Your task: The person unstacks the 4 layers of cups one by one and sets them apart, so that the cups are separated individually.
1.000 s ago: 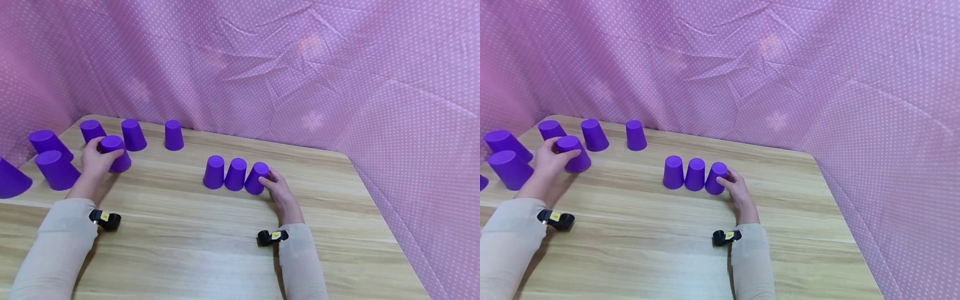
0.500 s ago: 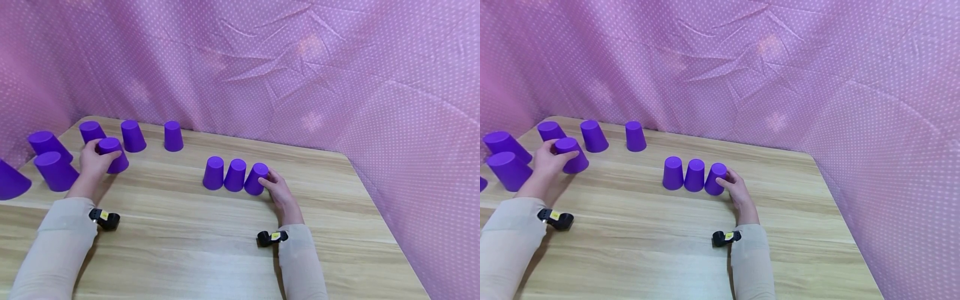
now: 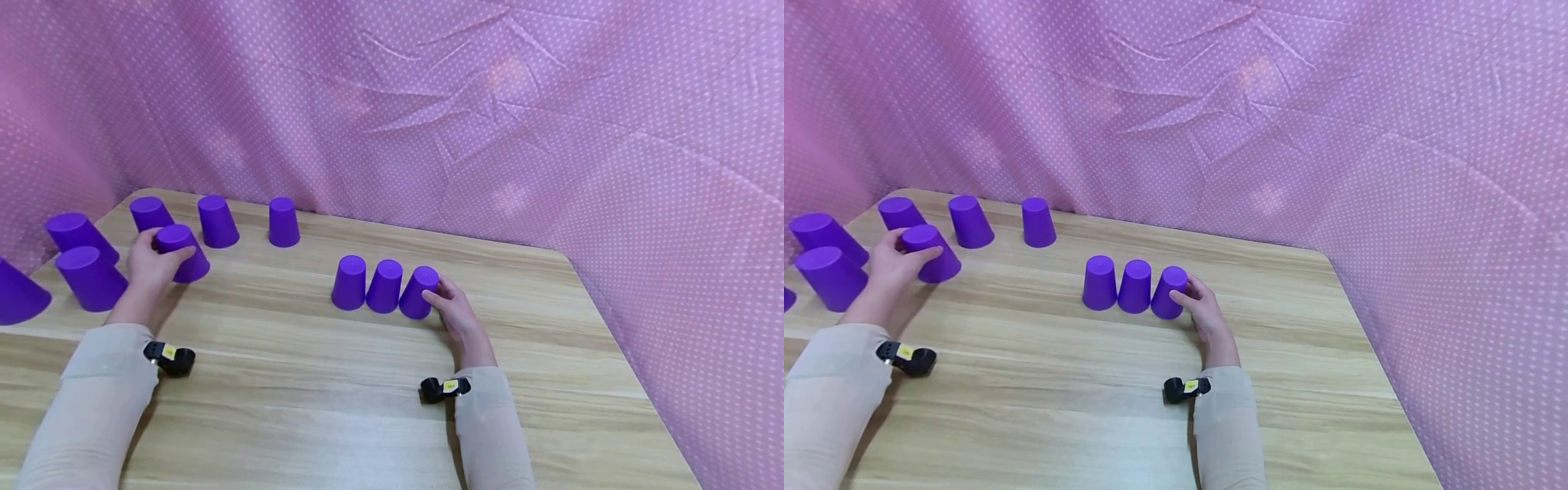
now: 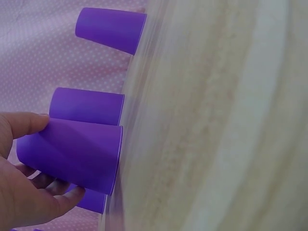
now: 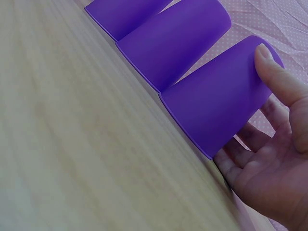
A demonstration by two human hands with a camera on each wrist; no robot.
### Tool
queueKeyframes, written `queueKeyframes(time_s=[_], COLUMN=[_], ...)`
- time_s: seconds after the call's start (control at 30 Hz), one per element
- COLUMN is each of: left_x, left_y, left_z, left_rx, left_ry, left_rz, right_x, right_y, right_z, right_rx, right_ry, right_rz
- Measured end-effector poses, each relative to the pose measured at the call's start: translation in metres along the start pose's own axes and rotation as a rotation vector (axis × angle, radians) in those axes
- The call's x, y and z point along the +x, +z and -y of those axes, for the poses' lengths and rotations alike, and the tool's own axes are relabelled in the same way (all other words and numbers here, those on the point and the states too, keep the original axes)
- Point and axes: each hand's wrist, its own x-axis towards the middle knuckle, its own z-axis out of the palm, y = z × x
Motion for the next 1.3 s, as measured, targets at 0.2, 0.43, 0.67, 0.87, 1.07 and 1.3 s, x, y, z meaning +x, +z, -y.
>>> queueKeyframes(time_s=[0.2,0.43,0.67,0.87,1.07,1.3], left_x=[-0.003,-0.005,-0.001,0.035,0.010,-0.012], left_y=[-0.002,-0.002,-0.003,-0.002,-0.013,-0.019], left_z=[0.000,0.001,0.010,0.045,0.003,-0.033], left_rx=[0.008,-0.027,-0.054,-0.056,-0.131,-0.124], left_ry=[-0.007,-0.018,-0.040,-0.017,-0.034,-0.019], left_rz=[-0.013,-0.031,-0.042,-0.055,-0.064,-0.110], right_x=[-0.001,-0.001,-0.002,-0.003,-0.003,-0.002], right_y=[-0.001,-0.002,-0.002,-0.003,-0.003,-0.004], right_z=[-0.001,-0.002,-0.001,0.001,0.002,0.000], right_rx=[-0.002,-0.007,-0.009,-0.024,-0.030,-0.025], right_ry=[-0.006,0.000,-0.001,0.012,0.011,-0.012], right_rz=[0.006,0.000,0.010,0.018,0.029,0.035])
